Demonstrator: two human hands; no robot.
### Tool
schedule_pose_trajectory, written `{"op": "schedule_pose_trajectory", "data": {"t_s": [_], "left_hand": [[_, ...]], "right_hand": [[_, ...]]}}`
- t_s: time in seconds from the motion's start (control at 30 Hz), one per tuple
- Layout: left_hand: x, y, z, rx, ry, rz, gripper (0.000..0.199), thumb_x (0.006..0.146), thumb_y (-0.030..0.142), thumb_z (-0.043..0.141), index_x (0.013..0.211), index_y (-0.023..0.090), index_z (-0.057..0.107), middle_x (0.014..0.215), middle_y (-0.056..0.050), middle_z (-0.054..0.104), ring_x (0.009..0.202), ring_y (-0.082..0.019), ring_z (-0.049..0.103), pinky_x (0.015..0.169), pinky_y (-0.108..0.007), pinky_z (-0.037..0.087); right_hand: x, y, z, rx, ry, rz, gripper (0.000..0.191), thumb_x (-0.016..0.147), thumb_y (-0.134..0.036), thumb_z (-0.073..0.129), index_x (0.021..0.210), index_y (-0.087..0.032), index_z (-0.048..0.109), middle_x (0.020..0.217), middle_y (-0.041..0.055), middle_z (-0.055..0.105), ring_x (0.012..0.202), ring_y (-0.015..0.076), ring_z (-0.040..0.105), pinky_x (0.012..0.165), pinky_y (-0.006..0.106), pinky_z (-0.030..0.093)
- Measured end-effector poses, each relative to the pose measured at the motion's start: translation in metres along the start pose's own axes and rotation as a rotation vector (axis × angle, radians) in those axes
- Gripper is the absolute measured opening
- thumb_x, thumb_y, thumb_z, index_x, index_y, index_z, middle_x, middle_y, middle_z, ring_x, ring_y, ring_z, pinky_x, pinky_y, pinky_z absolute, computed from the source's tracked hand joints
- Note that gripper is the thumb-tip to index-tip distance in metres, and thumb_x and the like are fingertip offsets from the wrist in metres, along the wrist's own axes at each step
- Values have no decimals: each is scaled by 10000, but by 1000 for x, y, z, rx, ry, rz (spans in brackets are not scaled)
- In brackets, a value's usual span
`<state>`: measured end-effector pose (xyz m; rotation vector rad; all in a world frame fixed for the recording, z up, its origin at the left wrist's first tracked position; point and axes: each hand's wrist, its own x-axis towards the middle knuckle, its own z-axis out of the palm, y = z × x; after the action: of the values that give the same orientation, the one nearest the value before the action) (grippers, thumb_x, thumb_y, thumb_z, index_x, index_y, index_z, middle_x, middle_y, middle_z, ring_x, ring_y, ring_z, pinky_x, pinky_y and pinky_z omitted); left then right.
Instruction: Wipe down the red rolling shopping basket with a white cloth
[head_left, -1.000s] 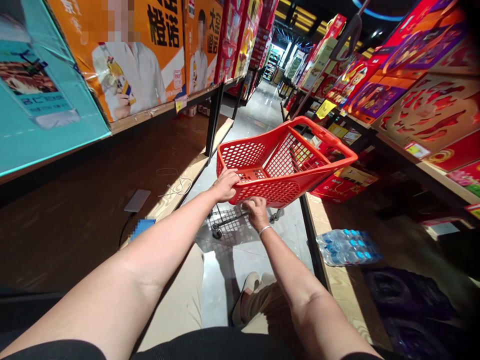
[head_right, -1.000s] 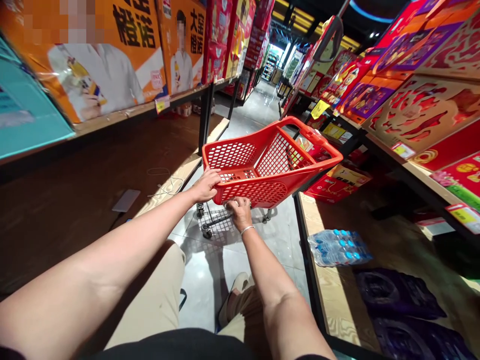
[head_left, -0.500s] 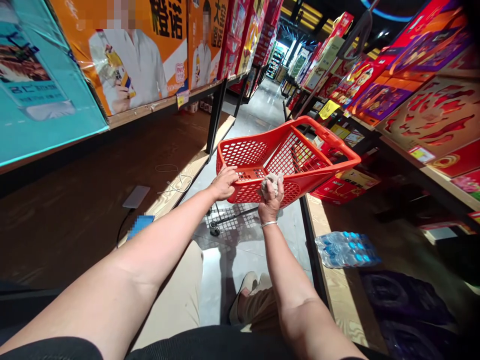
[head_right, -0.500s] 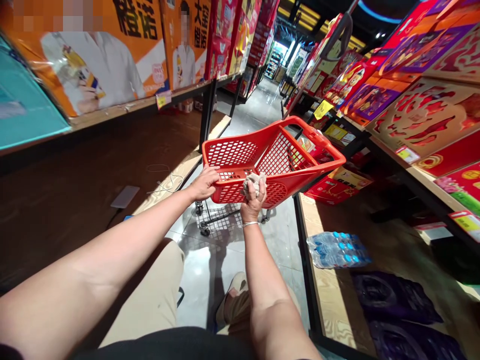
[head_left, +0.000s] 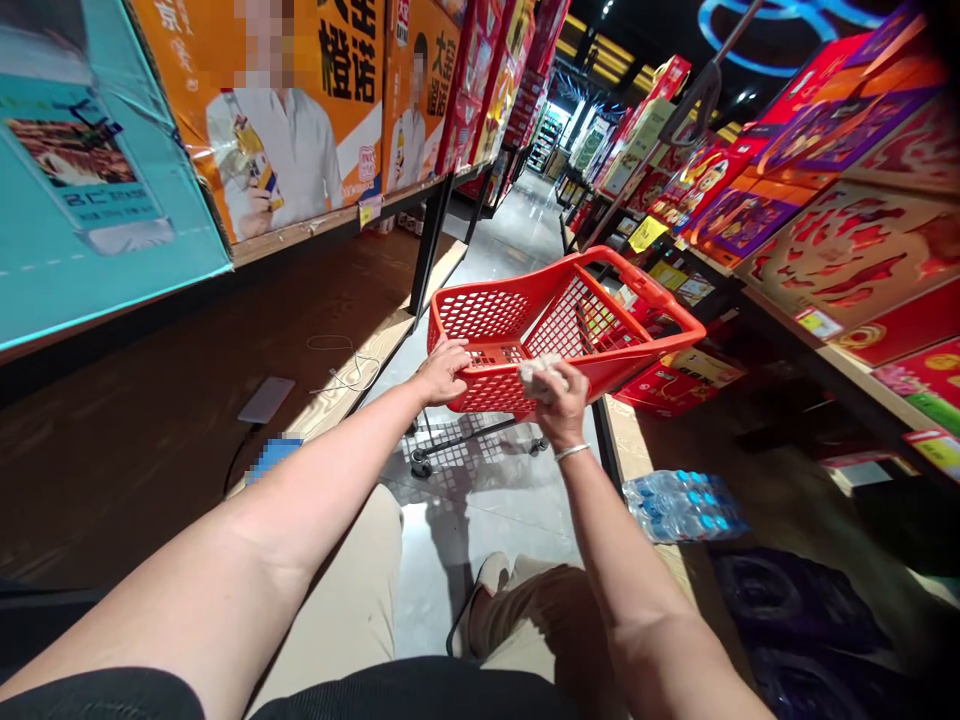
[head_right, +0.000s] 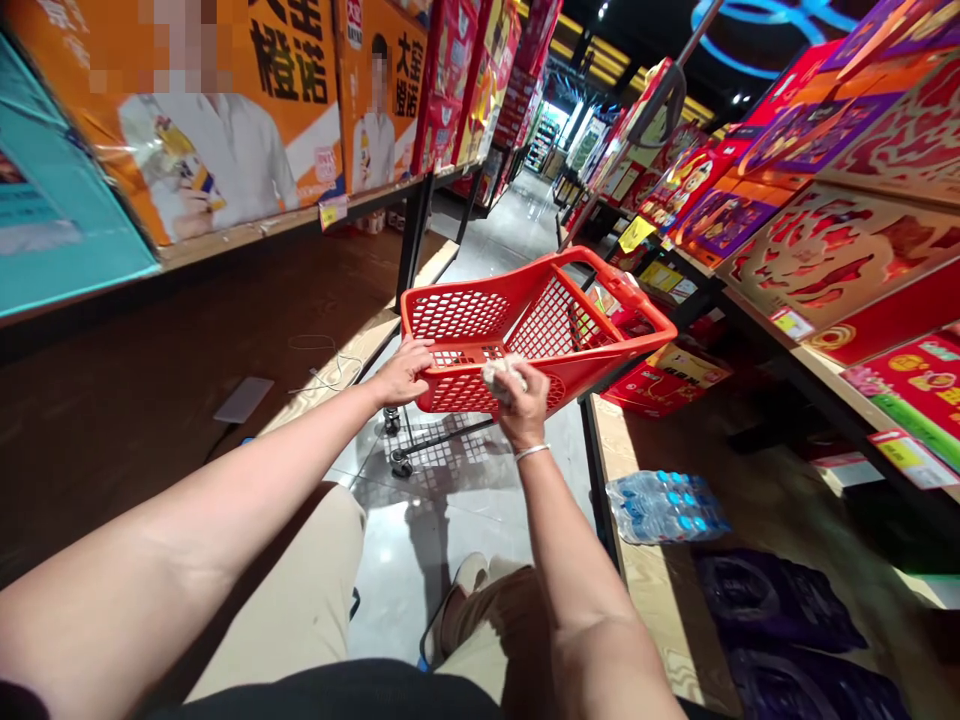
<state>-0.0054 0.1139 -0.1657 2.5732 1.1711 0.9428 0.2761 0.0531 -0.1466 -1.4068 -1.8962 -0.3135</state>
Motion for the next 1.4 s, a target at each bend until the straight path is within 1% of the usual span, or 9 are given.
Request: {"op": "schedule_pose_trajectory", "data": {"t_s": [0.1,0.23,0.43,0.63,0.83,1.0,1.13,1.27,1.4], "left_hand": [[-3,2,-1,2,28,26,221,679,184,589,879,204,680,1069,-99,677,1367,-330,457,1250,-561,264],[-5,10,-3,6,38,-2,157,742,279,624,866,201,679,1082,-106,675,1358,-343,462,1233,-575,286],[-8,10,-12,29,64,-87,312,895,482,593,786,201,675,988,-102,690,1284,-321,518,1180,-543,357],[-26,-10,-30,5,106,-54,385,941,477,514,691,209,631,889,-96,677,1221,-301,553,1115,-502,407],[-28,5,-55,139,-4,-73,347,932,425,447,815,199,683,889,-88,683,957,-266,610,1095,-515,392],[-12,56,-47,206,-125,-158,538,862,245,484,1388,155,552,1256,-129,671,1119,-292,616,1069,-460,414],[-11,78,-29,285,-130,-214,603,840,271,543,1423,122,501,1307,-191,615,1150,-368,582,1009,-521,418],[-17,76,-22,275,-75,-235,611,808,237,575,1407,156,487,1348,-169,589,1236,-365,517,1057,-520,354],[-20,70,-26,251,-53,-278,593,798,229,568,1384,180,496,1366,-140,589,1263,-336,494,1096,-511,304]], "right_hand": [[42,4,-31,-141,-26,47,488,758,-115,597,1199,-289,712,1390,88,548,1259,340,474,1021,522,437],[55,-26,-26,-239,-216,147,460,733,-78,628,1123,-300,729,1289,86,625,1167,349,490,956,528,411],[52,-81,-3,-139,-358,-230,372,836,-226,696,1176,-373,730,1238,63,644,1026,280,497,912,454,384],[73,-3,-50,-294,-366,-153,331,765,-307,784,1095,-330,778,1191,65,666,968,256,498,854,394,379],[81,59,-82,-448,-93,148,250,787,-227,669,1002,-288,780,1206,96,655,1071,310,449,929,509,335],[52,14,-42,-253,-98,150,514,716,-130,625,1190,-301,724,1331,94,581,1136,336,463,928,516,423],[18,-28,5,-67,-5,-10,512,812,-121,581,1276,-315,675,1386,84,513,1258,320,418,1059,544,411],[-17,-42,46,-47,72,27,404,920,-110,508,1232,-290,690,1360,97,469,1329,306,344,1132,526,363],[-58,-40,77,-117,-197,51,369,954,-114,504,1214,-272,714,1334,100,498,1265,299,355,1088,483,373]]}}
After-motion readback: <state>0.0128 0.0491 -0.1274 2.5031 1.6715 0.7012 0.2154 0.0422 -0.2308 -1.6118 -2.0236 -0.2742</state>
